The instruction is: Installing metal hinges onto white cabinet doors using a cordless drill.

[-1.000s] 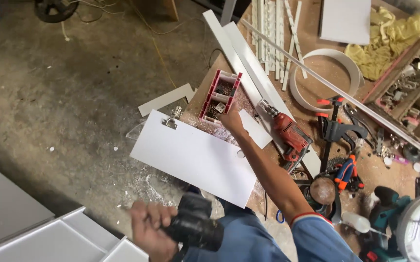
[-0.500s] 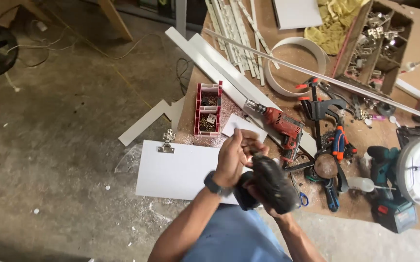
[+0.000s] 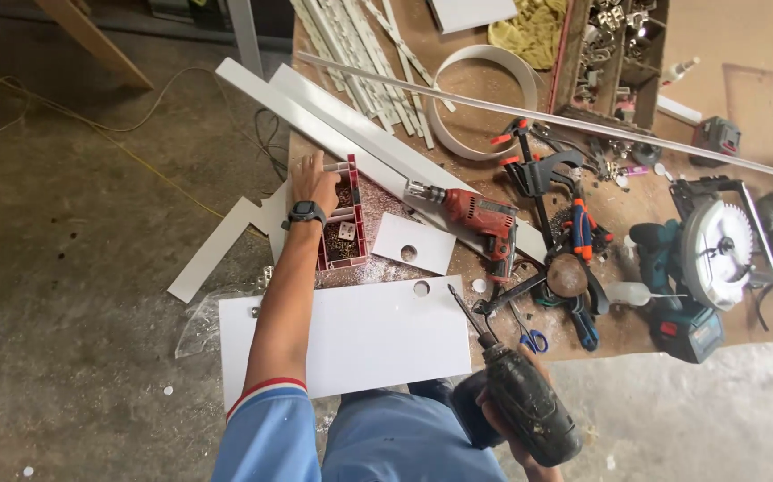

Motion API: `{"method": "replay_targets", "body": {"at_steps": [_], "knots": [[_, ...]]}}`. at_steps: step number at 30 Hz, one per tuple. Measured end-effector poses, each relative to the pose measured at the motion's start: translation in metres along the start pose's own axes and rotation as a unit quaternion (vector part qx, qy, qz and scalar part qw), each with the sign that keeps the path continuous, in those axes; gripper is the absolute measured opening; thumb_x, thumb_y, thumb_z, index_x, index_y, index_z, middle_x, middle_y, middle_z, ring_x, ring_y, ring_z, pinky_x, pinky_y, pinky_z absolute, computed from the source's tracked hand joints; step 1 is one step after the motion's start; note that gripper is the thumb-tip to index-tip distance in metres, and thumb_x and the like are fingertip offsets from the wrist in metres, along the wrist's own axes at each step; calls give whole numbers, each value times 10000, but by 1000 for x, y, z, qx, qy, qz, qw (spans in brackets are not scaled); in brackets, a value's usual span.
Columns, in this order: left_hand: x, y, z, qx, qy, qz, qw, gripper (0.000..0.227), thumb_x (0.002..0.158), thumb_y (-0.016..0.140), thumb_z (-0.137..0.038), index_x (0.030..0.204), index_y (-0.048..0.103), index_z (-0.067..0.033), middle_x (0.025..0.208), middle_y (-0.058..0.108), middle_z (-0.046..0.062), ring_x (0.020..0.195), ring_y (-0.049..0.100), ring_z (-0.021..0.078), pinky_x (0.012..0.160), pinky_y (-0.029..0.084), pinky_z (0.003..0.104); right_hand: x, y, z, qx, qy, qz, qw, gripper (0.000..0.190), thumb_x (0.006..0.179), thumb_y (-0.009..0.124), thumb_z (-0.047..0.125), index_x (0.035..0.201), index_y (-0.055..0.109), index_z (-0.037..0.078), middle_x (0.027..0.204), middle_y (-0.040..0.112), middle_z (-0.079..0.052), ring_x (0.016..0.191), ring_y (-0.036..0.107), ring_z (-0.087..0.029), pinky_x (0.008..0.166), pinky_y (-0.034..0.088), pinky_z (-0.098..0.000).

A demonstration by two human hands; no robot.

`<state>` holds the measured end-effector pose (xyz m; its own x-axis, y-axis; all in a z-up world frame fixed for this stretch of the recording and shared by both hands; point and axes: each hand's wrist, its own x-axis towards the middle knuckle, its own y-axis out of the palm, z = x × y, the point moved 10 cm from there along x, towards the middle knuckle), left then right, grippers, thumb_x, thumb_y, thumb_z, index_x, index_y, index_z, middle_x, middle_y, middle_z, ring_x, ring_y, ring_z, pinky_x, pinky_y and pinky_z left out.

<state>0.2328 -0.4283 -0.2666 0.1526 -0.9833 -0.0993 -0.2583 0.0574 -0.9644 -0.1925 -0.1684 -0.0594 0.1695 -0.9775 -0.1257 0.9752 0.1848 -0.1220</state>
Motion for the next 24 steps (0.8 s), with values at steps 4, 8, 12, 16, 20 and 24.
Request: {"method": "replay_targets", "body": {"at_steps": [4, 8, 12, 16, 20, 24], "knots": [[11, 25, -4, -4, 21, 13, 1000, 235, 846, 726, -44, 985, 827, -204, 1510, 479, 116, 1302, 488, 314, 1159, 325, 553, -8, -7, -4, -32, 35, -27, 999, 973, 740, 769, -31, 1571, 269, 50, 1161, 669, -112, 907, 728, -187, 817, 615, -351], [7, 60, 14, -157, 29, -66, 985, 255, 901, 678, -14, 1062, 797, -173, 1504, 535, 108, 1332, 531, 314, 1039, 504, 439, -19, -13, -14, 0, 34, -50, 998, 964, 745, 789, -31, 1566, 290, 49, 1149, 697, -110, 920, 730, -182, 838, 627, -361], [-14, -10, 9, -204, 3, -47, 978, 182, 931, 643, -27, 1048, 759, -104, 1387, 580, 180, 1004, 609, 285, 758, 574, 438, -21, -4, 26, -241, -67, -4, 968, 949, 757, 808, -14, 1579, 338, 48, 1036, 740, -59, 970, 725, -156, 1026, 518, -359], [-74, -93, 19, -342, -1, -285, 895, 135, 993, 662, -121, 873, 602, -110, 814, 669, 34, 764, 663, 146, 793, 591, 391, -20, -13, 17, -178, 9, -39, 983, 938, 716, 852, 73, 1523, 378, 20, 1112, 747, -80, 969, 744, -151, 906, 593, -308], [-176, -93, -38, -764, -69, -167, 619, 246, 933, 767, -164, 1001, 547, -80, 822, 658, 76, 762, 679, 188, 738, 610, 380, -3, 23, 65, -342, -168, 57, 923, 800, 707, 862, 144, 1425, 518, 81, 1171, 740, -100, 1077, 728, -190, 1004, 553, -334], [-269, -25, -110, -873, -180, -19, 453, 165, 989, 655, -216, 995, 670, -52, 915, 713, 105, 876, 699, 218, 956, 593, 420, 13, 32, 43, -277, -142, 131, 941, 819, 754, 873, 173, 1460, 480, 38, 1132, 783, -59, 980, 782, -131, 844, 618, -258]]}}
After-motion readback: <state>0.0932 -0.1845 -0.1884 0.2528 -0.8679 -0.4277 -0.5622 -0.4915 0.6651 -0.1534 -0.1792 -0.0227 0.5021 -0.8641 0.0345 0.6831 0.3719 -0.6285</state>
